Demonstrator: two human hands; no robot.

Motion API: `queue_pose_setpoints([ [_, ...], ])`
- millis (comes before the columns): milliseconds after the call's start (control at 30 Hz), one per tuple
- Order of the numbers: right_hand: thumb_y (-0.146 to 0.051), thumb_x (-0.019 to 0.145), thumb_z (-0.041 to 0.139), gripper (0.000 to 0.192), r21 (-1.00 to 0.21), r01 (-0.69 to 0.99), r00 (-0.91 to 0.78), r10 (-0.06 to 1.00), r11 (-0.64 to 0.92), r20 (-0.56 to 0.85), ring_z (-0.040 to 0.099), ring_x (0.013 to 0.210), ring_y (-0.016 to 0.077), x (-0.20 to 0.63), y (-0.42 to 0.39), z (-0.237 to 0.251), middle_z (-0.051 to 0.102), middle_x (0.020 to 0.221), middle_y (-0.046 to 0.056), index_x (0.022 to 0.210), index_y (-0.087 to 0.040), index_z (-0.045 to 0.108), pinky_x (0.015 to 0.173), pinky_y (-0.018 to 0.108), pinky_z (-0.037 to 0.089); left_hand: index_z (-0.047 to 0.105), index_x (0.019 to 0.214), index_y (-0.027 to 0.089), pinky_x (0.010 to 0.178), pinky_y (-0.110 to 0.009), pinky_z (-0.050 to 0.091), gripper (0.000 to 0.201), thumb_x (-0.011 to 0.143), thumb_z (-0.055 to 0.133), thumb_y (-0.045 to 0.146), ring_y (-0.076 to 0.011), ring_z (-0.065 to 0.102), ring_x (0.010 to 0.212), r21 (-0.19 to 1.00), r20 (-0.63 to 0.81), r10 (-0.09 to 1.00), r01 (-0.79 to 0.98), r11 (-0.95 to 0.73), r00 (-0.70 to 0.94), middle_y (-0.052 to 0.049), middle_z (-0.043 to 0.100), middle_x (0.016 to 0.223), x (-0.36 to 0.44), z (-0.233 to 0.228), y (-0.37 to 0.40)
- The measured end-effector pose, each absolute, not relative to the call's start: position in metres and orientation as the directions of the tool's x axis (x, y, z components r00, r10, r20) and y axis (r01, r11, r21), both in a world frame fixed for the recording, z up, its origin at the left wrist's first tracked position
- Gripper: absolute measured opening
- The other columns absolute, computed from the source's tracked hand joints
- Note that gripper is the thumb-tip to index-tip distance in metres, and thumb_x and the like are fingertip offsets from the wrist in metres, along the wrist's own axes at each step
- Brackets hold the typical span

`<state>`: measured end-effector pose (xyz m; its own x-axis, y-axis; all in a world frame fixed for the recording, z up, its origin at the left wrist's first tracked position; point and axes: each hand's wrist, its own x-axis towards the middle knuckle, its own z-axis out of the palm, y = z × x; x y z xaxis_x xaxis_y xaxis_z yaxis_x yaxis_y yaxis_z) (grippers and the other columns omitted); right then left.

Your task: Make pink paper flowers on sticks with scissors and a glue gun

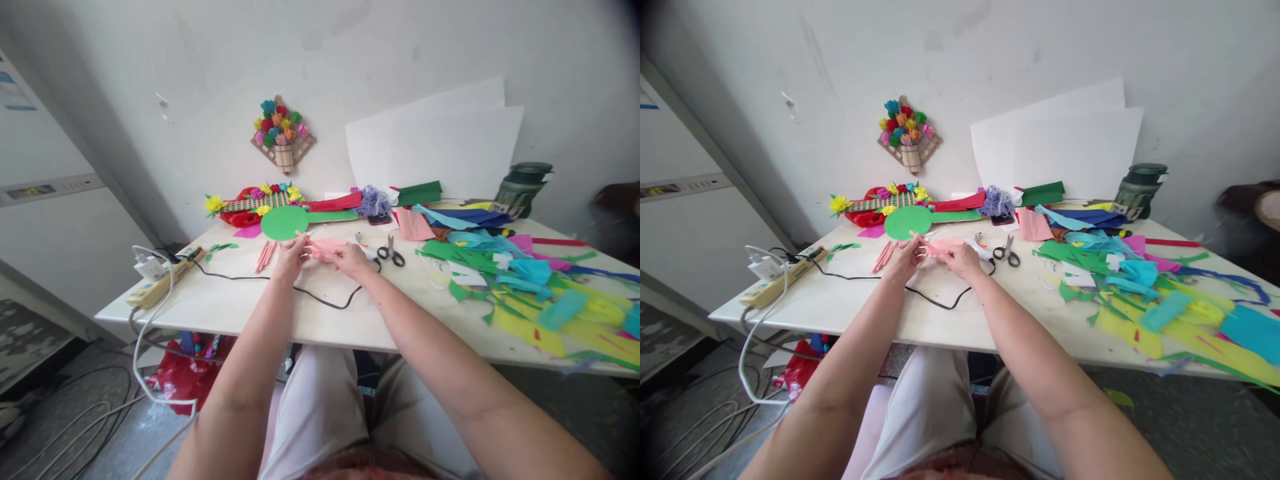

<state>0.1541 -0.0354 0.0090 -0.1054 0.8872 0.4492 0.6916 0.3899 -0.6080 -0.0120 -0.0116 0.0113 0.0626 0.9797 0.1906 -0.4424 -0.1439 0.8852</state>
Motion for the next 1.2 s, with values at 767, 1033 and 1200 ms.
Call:
queue_pose_setpoints([
  [767, -0.04, 0.082, 0.051, 0.043, -0.737, 0.502, -0.257, 0.891, 0.453, 0.373, 0.045, 0.042, 0.0092, 0.15, -0.034, 0.004, 0.054, 0.042, 0.001, 0.049, -0.015, 0.063, 0.048, 0.022, 0.033, 0.064, 0.072, 0.011, 0.049, -0.019, 0.044, 0.03, 0.058, 0.074, 0.035, -0.0107, 0.06, 0.056, 0.932, 0.196, 0.969, -0.337, -0.136, 0.15, -0.006, 0.067, 0.067, -0.011, 0.006, -0.011],
  [1033, -0.05, 0.078, 0.05, 0.043, -0.883, 0.265, -0.118, 0.922, 0.388, 0.37, 0.046, 0.043, 0.0094, 0.158, -0.029, 0.006, 0.059, 0.049, 0.002, 0.061, -0.014, 0.065, 0.046, 0.023, 0.035, 0.063, 0.076, 0.01, 0.046, -0.022, 0.043, 0.029, 0.061, 0.072, 0.033, -0.0122, 0.057, 0.048, 0.943, 0.174, 0.955, -0.319, -0.091, 0.242, -0.003, 0.061, 0.055, -0.011, 0.009, -0.016],
  [1200, -0.056, 0.07, 0.057, 0.043, -0.959, 0.02, -0.139, 0.95, 0.284, 0.279, 0.038, 0.038, 0.0062, 0.157, -0.037, 0.015, 0.064, 0.058, 0.003, 0.068, -0.014, 0.065, 0.039, 0.022, 0.027, 0.062, 0.072, 0.012, 0.036, -0.021, 0.031, 0.026, 0.062, 0.071, 0.034, -0.01, 0.049, 0.039, 0.984, 0.141, 0.9, -0.157, -0.083, 0.411, -0.001, 0.056, 0.049, -0.009, 0.01, -0.021],
])
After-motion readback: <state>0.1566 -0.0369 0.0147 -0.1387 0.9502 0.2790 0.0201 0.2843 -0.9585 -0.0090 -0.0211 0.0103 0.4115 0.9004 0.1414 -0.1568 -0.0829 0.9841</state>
